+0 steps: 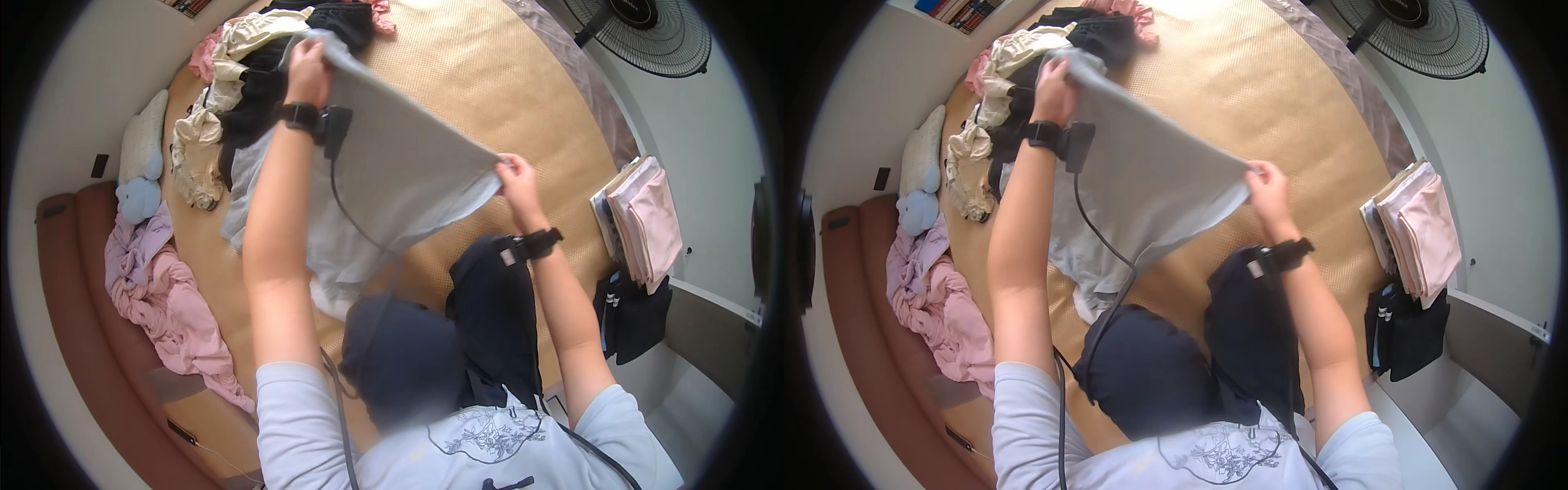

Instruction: The person folds shirts by hand on a bed, smoothing the fabric and placing them into a stack.

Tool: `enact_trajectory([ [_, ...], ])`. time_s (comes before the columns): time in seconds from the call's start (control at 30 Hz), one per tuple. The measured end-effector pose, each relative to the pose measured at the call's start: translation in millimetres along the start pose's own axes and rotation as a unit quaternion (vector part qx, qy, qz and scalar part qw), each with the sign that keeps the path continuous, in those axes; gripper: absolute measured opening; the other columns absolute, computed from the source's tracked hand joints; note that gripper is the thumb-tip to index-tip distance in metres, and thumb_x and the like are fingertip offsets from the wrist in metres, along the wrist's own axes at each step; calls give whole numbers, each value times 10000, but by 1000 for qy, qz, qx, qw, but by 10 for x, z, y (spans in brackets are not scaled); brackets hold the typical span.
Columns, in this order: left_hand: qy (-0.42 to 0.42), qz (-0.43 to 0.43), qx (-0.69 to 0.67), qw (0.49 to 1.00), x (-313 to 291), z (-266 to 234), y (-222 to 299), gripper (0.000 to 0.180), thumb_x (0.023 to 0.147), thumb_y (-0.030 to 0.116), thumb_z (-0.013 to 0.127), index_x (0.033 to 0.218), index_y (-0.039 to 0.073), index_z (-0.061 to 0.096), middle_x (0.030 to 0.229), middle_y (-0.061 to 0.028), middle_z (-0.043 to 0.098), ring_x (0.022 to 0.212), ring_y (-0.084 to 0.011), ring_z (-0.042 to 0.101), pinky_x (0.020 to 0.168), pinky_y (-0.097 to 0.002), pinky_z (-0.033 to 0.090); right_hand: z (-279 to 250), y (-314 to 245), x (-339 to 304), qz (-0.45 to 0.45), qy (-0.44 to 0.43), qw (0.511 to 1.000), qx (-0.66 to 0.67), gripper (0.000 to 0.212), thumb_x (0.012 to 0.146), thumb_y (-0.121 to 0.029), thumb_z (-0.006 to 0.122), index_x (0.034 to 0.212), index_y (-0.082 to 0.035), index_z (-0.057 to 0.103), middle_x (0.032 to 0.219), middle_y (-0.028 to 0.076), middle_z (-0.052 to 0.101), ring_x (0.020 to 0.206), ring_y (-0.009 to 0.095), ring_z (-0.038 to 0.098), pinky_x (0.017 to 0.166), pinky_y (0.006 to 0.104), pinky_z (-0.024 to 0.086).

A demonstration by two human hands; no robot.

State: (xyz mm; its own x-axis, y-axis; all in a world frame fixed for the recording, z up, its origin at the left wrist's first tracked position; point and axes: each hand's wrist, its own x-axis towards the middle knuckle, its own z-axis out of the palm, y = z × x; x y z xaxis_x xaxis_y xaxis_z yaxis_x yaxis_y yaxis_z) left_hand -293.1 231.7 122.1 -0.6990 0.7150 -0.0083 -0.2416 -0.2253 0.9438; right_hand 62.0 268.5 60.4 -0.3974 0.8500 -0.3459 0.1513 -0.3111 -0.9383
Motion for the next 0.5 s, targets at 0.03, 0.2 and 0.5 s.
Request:
enact_trajectory([
  [0.03, -54, -5, 19, 998, -26, 69, -34, 369, 877, 192, 487, 1192, 25, 391, 1059, -90, 499, 963, -185, 498, 839, -336, 407, -96, 10, 49, 1, 20, 1000, 21, 180, 838, -98, 493, 977, 4, 544, 790, 77, 595, 636, 139, 585, 528, 269, 503],
  [0.2, -286, -10, 279, 916, -806, 463, -494, 560, 845, 290, 543, 1299, 42, 326, 1247, -146, 409, 1128, -224, 413, 953, -318, 323, -1181, 482, 482, 41, 194, 980, -33, 193, 826, -84, 480, 983, 11, 540, 816, 98, 598, 658, 156, 598, 534, 284, 501],
  [0.5, -703, -345, 327, 530, -2616, -359, -457, 442, 879, 395, 454, 1152, 56, 531, 1115, -151, 560, 1020, -253, 525, 892, -310, 393, -1143, 717, 561, 8, 250, 839, -483, 376, 722, -143, 514, 1086, -50, 517, 1077, 214, 516, 1021, 332, 494, 864, 381, 402],
])
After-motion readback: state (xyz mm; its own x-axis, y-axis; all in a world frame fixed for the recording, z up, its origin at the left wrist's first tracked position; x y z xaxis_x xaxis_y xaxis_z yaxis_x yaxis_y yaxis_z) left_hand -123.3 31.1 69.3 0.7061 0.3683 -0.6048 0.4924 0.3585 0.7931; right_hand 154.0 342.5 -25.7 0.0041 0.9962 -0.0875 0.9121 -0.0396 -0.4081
